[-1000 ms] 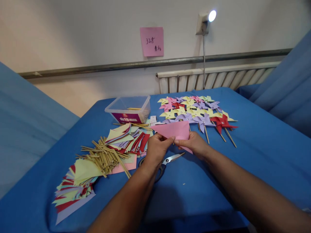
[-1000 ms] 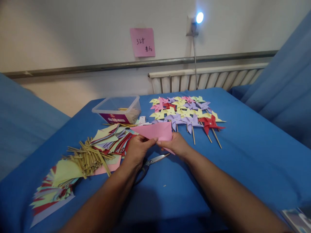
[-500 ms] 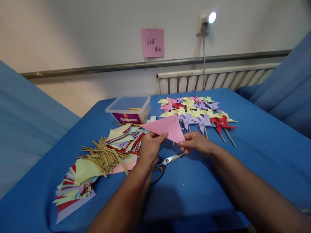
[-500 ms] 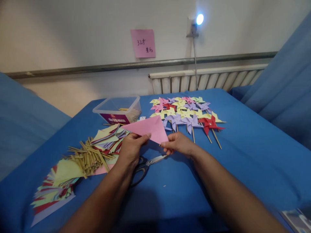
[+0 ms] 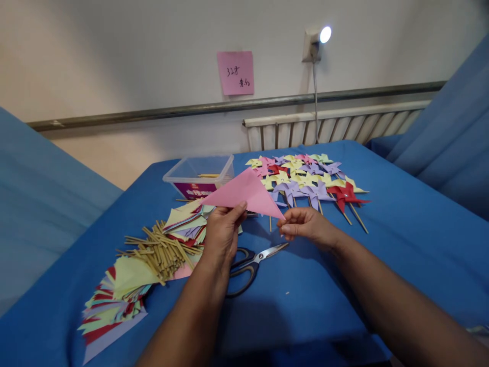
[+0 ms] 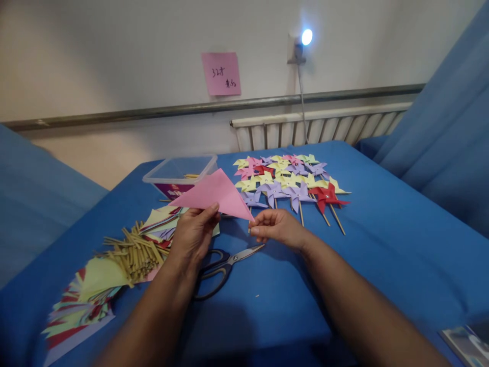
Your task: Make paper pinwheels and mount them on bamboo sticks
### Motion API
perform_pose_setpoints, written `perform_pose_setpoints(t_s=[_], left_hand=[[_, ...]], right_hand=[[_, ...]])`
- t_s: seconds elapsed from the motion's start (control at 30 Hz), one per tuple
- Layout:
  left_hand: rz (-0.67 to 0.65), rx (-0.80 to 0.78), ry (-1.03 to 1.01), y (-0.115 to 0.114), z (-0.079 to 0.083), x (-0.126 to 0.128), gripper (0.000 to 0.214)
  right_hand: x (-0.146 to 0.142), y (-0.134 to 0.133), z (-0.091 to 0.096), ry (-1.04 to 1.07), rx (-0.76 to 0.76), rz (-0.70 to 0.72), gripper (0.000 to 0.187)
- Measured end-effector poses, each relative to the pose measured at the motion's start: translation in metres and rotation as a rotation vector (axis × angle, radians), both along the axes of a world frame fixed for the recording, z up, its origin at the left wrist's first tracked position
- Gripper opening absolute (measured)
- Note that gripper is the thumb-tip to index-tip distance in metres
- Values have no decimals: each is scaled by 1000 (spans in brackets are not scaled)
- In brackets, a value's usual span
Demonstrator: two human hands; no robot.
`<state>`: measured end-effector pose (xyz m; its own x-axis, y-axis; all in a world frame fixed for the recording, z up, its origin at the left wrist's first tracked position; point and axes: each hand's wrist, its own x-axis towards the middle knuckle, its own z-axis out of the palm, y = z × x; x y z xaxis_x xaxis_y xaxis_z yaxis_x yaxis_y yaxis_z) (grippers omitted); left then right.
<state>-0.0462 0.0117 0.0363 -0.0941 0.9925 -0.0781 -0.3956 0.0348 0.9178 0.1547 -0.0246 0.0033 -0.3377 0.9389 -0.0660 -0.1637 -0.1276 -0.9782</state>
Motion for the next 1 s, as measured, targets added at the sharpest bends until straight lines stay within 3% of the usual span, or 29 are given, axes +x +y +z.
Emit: perform_pose_setpoints(t_s=[0.2, 0.4, 0.57, 0.7, 0.83, 1.0], left_hand=[[-5, 8, 12, -3, -2, 3, 24], [-36, -33, -52, -3, -2, 2, 25], [-39, -58, -90, -4, -6, 5, 26], [-38, -55, -77, -7, -11, 12, 28], [-79, -122, -103, -11, -14, 17, 31], [-131, -192, -141, -13, -14, 18, 25]], right_hand=[[-10, -4, 6, -6, 108, -177, 26], [-10, -3, 5, -57, 181, -249, 27], [-17, -3, -2, -43, 199, -280, 26], [-31, -2, -11, 13, 246, -396, 40], [-35, 0, -14, -147, 236, -455, 26], [-32, 0, -8, -115, 182, -451, 26]])
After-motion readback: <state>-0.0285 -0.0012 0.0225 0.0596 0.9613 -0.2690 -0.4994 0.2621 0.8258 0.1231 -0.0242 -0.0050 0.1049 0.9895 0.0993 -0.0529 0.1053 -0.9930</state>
